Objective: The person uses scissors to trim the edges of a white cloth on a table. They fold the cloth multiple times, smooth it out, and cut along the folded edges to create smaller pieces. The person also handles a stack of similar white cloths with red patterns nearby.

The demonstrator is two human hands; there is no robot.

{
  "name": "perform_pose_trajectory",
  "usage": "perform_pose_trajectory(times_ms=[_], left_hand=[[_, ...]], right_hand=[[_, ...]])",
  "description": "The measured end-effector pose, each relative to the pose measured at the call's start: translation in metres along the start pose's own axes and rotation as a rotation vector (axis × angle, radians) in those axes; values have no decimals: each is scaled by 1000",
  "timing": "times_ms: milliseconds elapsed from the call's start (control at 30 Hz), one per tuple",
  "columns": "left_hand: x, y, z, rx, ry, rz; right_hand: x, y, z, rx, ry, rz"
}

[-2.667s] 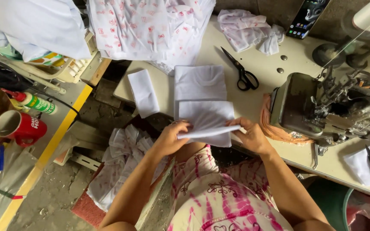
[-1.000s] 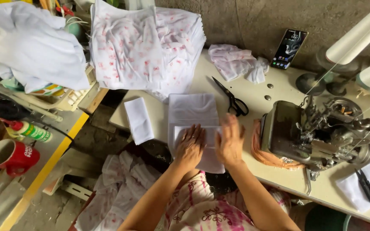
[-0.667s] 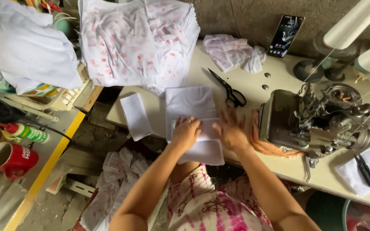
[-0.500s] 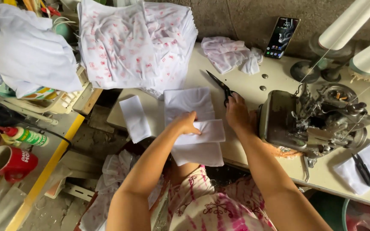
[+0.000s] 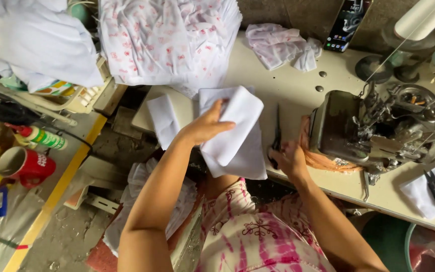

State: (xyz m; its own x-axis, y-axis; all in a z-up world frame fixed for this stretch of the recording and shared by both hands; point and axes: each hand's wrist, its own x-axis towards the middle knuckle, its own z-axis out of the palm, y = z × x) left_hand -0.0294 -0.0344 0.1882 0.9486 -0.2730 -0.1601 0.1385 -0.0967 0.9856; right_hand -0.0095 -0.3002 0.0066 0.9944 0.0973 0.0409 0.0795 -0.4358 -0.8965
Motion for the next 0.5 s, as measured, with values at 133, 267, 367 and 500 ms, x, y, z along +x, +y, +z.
perform_pose_trajectory(times_ms=[133,267,367,500], left_hand=[[18,-73,-38,-178,51,345],[17,-84,-27,-356,183,462],[13,-74,-10,-593,235,470],[13,-62,2,-779,270,568]], right_hand=[[-73,11,3,815,55,492],[-110,25,-25,1036,-274,621],[-127,6,-46,1172,-505,461],[-133,-8,-68,1371,-985,-88]])
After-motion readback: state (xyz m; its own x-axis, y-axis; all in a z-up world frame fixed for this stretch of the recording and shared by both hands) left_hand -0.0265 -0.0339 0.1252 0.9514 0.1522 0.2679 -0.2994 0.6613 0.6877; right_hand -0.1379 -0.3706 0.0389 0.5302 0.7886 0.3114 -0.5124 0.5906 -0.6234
